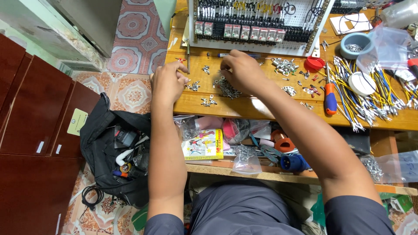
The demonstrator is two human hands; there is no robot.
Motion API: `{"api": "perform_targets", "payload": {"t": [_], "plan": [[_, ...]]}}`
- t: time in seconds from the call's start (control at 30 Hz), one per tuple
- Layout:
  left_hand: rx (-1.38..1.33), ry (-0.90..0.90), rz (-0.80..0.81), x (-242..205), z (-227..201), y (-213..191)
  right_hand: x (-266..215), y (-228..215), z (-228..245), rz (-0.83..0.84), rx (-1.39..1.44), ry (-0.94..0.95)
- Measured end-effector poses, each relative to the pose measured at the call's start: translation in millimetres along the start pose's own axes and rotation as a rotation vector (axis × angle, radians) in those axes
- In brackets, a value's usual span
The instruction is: The person sorts small metal hardware pieces, such as washers and nuts, on a wooden workbench. They use both hands to pick up, separate, and arrange the items into small piles. The workspace is cluttered with tools and components, and the person continues sorting throughout the clip.
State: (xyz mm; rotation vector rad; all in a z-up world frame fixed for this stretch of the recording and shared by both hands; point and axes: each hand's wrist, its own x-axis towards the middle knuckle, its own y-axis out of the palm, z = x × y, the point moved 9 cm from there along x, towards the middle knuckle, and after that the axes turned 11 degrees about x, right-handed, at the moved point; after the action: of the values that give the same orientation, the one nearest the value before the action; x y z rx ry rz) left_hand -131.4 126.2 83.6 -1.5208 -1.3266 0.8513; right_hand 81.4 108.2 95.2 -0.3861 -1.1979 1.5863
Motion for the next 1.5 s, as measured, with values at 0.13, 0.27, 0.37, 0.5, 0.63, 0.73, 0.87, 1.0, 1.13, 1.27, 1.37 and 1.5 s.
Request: {"api": "perform_targets", "payload": {"t": [0.13, 0.27, 0.37, 0.5, 0.63, 0.73, 0.87, 1.0, 1.13, 1.27, 1.37, 1.5], "plan": [[-0.002, -0.043, 0.081, -0.2, 9.3, 5.7, 25.9, 29.3, -10.1, -0.006, -0.070, -0.015], [0.014, -0.027, 0.120, -4.5, 4.4, 4.3, 29.0, 35.1, -8.9, 0.027, -0.070, -0.009], [0.011, -0.042, 0.057, -3.1, 1.6, 0.7, 26.9, 3.8, -2.9, 0.052, 0.036, 0.101], [-0.015, 0.025, -0.219, 0.3, -10.4, -12.6, 5.9, -51.6, -15.9, 0.048, 0.078, 0.262], [-0.047, 0.186, -0.299, -1.3, -53.5, -2.8, -35.5, -60.9, -36.3, 0.098, 0.024, 0.186], [-0.127, 0.482, -0.432, -9.6, -91.7, 17.8, -61.5, -42.6, -54.1, 0.100, -0.076, 0.115], [-0.074, 0.605, -0.402, -17.0, -125.4, 57.8, -75.1, -23.7, -60.7, 0.112, -0.079, 0.172], [0.045, 0.656, -0.360, -19.5, -145.5, 79.1, -78.4, -8.7, -73.7, 0.096, -0.099, 0.182], [0.129, 0.652, -0.327, -24.2, -155.2, 80.8, -74.3, -12.8, -67.9, 0.058, -0.078, 0.197], [0.111, 0.627, -0.364, -20.7, -149.7, 82.2, -70.4, 5.2, -81.3, 0.022, -0.106, 0.184], [0.087, 0.621, -0.397, -21.2, -147.9, 78.7, -68.3, 7.8, -84.6, 0.024, -0.115, 0.209], [0.061, 0.611, -0.426, -21.9, -144.8, 78.5, -69.0, 4.9, -77.7, 0.028, -0.181, 0.215]]}}
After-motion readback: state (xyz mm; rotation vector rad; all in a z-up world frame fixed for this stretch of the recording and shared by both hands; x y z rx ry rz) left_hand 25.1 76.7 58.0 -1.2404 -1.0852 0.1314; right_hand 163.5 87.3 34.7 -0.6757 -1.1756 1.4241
